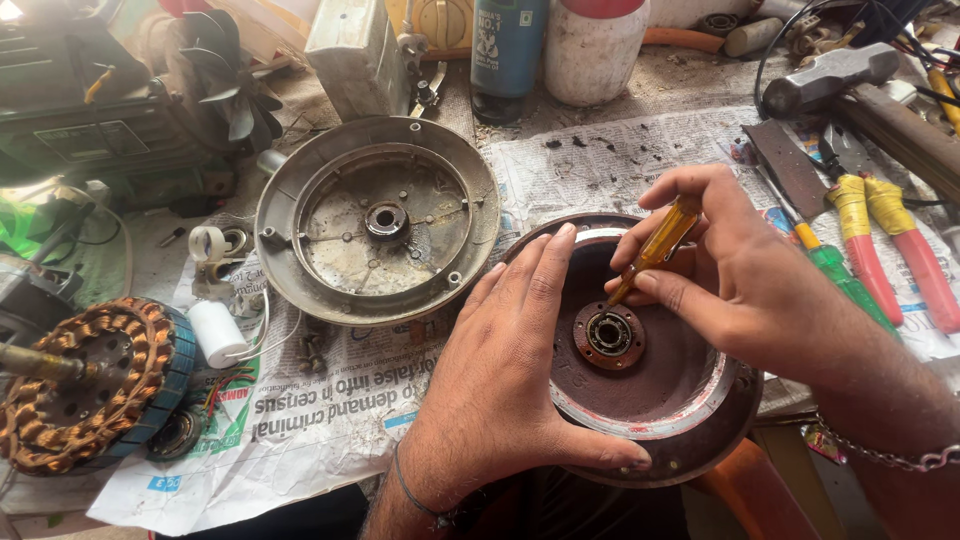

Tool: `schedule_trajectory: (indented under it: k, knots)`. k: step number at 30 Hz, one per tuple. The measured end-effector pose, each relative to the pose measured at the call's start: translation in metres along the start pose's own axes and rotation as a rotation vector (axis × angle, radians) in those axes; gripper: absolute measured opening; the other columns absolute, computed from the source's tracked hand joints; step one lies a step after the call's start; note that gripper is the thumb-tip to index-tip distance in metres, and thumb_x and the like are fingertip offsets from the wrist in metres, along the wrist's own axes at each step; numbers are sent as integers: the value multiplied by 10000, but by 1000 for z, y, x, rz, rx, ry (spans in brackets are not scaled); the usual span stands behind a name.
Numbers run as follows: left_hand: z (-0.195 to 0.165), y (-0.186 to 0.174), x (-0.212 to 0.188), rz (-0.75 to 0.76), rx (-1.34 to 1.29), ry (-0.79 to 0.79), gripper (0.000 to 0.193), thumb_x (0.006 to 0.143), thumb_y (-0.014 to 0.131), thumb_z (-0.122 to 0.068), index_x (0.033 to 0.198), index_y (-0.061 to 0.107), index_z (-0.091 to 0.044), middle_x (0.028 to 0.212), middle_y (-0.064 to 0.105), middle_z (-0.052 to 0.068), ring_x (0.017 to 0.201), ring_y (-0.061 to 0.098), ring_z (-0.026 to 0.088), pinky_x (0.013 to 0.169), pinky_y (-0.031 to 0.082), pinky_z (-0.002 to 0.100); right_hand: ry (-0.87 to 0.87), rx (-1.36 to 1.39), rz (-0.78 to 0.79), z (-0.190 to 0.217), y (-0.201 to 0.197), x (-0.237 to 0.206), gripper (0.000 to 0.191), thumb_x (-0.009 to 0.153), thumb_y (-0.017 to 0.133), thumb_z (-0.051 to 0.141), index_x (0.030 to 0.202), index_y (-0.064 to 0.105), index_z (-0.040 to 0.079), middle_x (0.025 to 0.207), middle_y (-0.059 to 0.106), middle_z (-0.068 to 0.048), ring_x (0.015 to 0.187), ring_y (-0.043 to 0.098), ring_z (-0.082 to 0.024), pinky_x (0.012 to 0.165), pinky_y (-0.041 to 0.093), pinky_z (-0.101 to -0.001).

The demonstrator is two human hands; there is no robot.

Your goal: The person cleans a bearing inside a motor housing with a screwdriver, then applies lubricant from a bottle and spreads it with a finger. The person continues to clean the bearing area with the screwdriver.

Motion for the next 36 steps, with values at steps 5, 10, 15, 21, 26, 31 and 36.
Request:
schedule_trajectory:
  k: [5, 10, 15, 21, 26, 31, 36]
  knots:
    - [1, 1, 0, 15, 5, -15, 1528, 509, 902, -739, 1606, 234, 88, 1579, 430, 317, 1522, 407, 436, 1275, 285, 508, 65, 12, 64, -3, 5, 4, 684, 946, 635, -2, 1507, 263, 122, 1131, 654, -141, 1120, 736, -213, 944, 587, -370]
    - [2, 2, -1, 21, -7, -23, 1528, 508, 907, -734, 1606, 237, 90, 1572, 427, 319, 1521, 399, 438, 1274, 282, 510, 35, -11, 144, 7, 7, 11, 703, 929, 613, -4, 1512, 247, 137, 1094, 687, -118, 1102, 761, -194, 935, 575, -371]
    - [2, 1, -2, 8, -17, -12, 1519, 523, 909, -722, 1612, 236, 94, 1604, 417, 311, 1546, 398, 433, 1283, 292, 502, 53, -64, 156, 5, 11, 11, 773, 920, 605, -9, 1554, 213, 196, 1088, 712, -88, 1104, 714, -177, 963, 568, -351]
    - [3, 1, -1, 10, -27, -27, 1517, 514, 917, -714, 1606, 242, 94, 1589, 422, 316, 1528, 401, 444, 1271, 302, 498, -52, 141, 256, 6, 17, 8, 798, 964, 562, -61, 1611, 166, 188, 1095, 707, -138, 1100, 745, -205, 953, 585, -372]
    - [2, 1, -1, 15, -25, -35, 1523, 501, 914, -718, 1603, 244, 92, 1584, 433, 312, 1523, 421, 436, 1275, 300, 501, 62, 175, 150, 0, 8, 9, 809, 893, 558, -67, 1553, 190, 220, 1062, 711, -144, 1013, 751, -193, 864, 645, -368]
    - [3, 2, -2, 20, -34, -43, 1524, 514, 920, -715, 1613, 243, 94, 1589, 434, 320, 1523, 414, 447, 1267, 314, 491, -27, 213, 181, -5, 4, 6, 803, 954, 579, -47, 1596, 146, 164, 1118, 724, -166, 1046, 763, -220, 884, 652, -377]
    - [2, 1, -1, 16, -26, -29, 1520, 516, 917, -721, 1604, 243, 99, 1576, 439, 321, 1524, 424, 444, 1276, 308, 500, -72, 301, 138, -10, -4, 7, 776, 965, 595, -48, 1574, 138, 98, 1131, 722, -196, 1022, 781, -251, 876, 654, -388]
Point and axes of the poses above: each hand's wrist, its own x-axis towards the middle knuckle, its own y-axis out of the palm, z = x × y, the point moved 5 cm from there along x, towards the middle knuckle
